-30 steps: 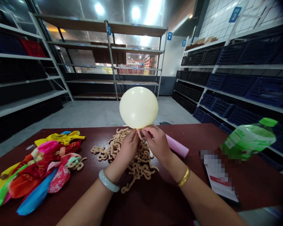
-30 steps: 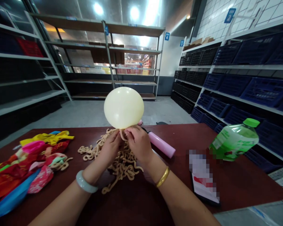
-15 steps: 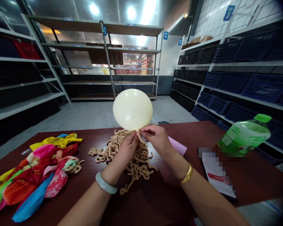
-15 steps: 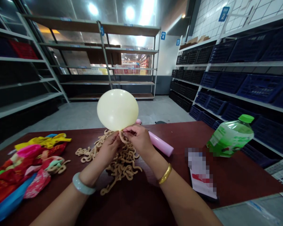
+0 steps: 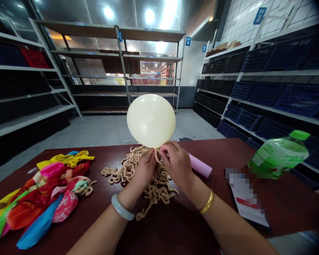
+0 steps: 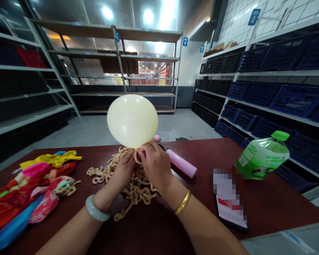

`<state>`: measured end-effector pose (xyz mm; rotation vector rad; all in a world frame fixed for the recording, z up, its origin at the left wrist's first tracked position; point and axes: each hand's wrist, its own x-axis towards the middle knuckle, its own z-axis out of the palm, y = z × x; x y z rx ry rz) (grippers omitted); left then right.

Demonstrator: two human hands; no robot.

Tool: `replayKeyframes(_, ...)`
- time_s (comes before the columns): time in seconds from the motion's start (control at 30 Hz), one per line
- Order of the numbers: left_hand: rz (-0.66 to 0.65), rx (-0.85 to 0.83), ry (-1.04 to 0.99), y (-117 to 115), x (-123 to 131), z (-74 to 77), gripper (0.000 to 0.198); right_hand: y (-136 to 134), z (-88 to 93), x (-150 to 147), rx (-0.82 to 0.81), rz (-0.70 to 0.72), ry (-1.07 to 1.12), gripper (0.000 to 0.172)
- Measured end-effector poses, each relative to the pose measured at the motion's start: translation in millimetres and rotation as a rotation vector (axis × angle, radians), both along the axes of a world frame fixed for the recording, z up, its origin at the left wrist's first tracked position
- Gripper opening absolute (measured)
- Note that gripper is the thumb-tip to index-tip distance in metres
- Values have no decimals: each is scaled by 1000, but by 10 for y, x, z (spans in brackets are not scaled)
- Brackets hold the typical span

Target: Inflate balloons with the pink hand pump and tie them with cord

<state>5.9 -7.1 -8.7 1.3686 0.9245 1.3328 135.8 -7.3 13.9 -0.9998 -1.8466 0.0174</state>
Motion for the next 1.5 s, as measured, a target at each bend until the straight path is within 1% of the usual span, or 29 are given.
replayKeyframes(0.07, 10, -50, -58, -19, 17, 2, 28, -40, -4, -12, 62, -46, -75, 15)
replayKeyframes(0.1, 13, -64, -73, -22, 21, 1, 28, -47, -8, -15, 80, -40, -86, 16)
replayKeyframes(0.2, 9, -31, -48, -7, 9, -2, 28, -23, -17, -9, 70, 45, -22, 16)
replayKeyframes(0.3, 38, 67, 54, 17, -22, -2, 29, 26, -15, 6, 9, 121, 88, 14)
replayKeyframes(0.5, 129, 243, 293, 51, -73, -23, 29, 88, -43, 17, -159, 213, 289, 4)
replayKeyframes(0.67, 193, 320, 406, 83, -97, -53, 22, 114, -42, 11, -270, 258, 408, 3)
replayKeyframes(0.73, 207, 321, 422, 83, -101, -63, 22, 118, -32, 8, -300, 261, 432, 4)
replayKeyframes(0.8, 223, 293, 404, 78, -95, -70, 23, 122, -28, 0, -346, 274, 458, 8)
replayKeyframes(0.87, 222, 237, 335, 71, -77, -72, 24, 127, -34, -16, -416, 322, 523, 11)
replayKeyframes(1.0, 149, 121, 146, 62, -32, -58, 26, 128, -39, -52, -624, 495, 770, 20)
replayKeyframes(1.1, 134, 88, 91, 56, -18, -45, 30, 122, -29, -56, -762, 582, 943, 26)
replayKeyframes(1.2, 152, 92, 106, 43, -18, -43, 33, 126, -37, -49, -832, 570, 1048, 29)
replayKeyframes(1.33, 157, 90, 117, 26, -7, -52, 34, 143, -63, -53, -866, 519, 1094, 28)
replayKeyframes(1.4, 155, 91, 117, 23, 4, -58, 34, 149, -62, -59, -902, 544, 1133, 28)
replayKeyframes(1.5, 157, 101, 126, 28, 19, -72, 34, 151, -40, -50, -983, 626, 1181, 31)
